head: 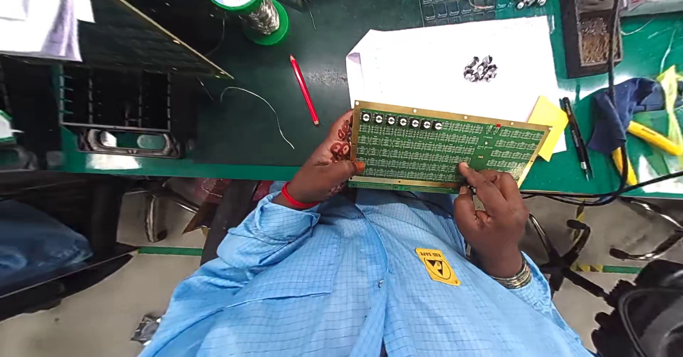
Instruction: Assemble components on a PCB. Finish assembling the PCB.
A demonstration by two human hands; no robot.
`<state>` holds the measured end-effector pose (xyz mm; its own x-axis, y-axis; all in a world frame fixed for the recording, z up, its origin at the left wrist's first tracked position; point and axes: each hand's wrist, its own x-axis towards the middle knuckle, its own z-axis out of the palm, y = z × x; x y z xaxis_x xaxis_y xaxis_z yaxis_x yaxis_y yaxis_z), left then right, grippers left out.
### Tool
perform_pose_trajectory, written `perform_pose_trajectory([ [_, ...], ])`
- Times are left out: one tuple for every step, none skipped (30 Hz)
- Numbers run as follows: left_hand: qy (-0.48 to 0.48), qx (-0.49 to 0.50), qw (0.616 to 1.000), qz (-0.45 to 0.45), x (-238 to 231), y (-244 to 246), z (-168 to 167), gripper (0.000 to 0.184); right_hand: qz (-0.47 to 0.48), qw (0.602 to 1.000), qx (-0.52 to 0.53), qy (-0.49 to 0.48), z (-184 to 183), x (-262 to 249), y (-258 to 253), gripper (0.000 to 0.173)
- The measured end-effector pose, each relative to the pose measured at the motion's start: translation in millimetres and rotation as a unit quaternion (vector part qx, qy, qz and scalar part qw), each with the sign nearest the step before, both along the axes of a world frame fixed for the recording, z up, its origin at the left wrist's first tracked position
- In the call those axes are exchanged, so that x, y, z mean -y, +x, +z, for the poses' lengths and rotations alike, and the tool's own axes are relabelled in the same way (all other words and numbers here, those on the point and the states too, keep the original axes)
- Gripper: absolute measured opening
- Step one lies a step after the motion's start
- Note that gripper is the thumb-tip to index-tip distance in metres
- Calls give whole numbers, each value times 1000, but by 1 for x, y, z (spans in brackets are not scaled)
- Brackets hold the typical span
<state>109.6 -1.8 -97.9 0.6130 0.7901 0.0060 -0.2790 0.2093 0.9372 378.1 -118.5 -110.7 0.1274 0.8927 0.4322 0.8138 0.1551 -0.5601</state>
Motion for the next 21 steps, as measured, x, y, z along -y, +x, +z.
perform_pose_trajectory([
  [0,0,1000,0,0,0,0,73,0,1000,-1,0,0,0,0,32],
  [0,3,1000,0,1,0,-1,73,0,1000,0,1,-1,0,1,32],
  [0,5,1000,0,0,0,-1,72,1,1000,0,1,-1,0,1,32],
  [-1,6,1000,-2,0,0,-1,72,1,1000,-1,1,-1,0,1,32],
  [-1,6,1000,-1,0,0,-1,72,1,1000,-2,3,-1,0,1,32],
  [-3,7,1000,-1,0,0,0,71,2,1000,-3,6,-1,0,1,32],
  [-5,7,1000,-1,0,0,0,71,4,1000,-3,8,-2,0,1,31],
  [-6,8,1000,-2,0,1,0,70,6,1000,-3,8,-2,0,2,31],
  [-9,10,1000,-1,0,1,1,70,8,1000,-4,7,-2,0,2,31],
  [-13,13,1000,1,0,1,1,69,10,1000,-5,6,-2,0,2,31],
  [-14,14,1000,3,-1,2,1,68,11,1000,-6,6,-2,0,2,31],
  [-14,16,1000,4,-1,2,1,67,11,1000,-5,6,-2,0,2,31],
  [-13,19,1000,5,0,2,1,66,13,1000,-5,7,-2,0,3,32],
  [-13,21,1000,6,0,2,1,66,13,1000,-4,7,-2,0,3,32],
  [-13,24,1000,5,-1,2,0,65,13,1000,-6,7,-2,0,3,32],
  [-15,28,999,7,-1,2,0,64,14,1000,-7,7,-2,0,3,32],
  [-16,31,999,10,-1,2,-1,63,14,1000,-7,7,-2,0,3,32],
  [-14,31,999,12,0,2,-1,63,14,1000,-7,7,-2,0,3,32],
  [-13,32,999,12,0,2,-2,62,15,1000,-7,6,-2,0,3,31],
  [-13,32,999,15,0,2,-2,62,15,1000,-8,6,-2,0,3,31],
  [-13,30,999,17,0,3,-1,62,16,1000,-9,6,-2,0,4,31],
])
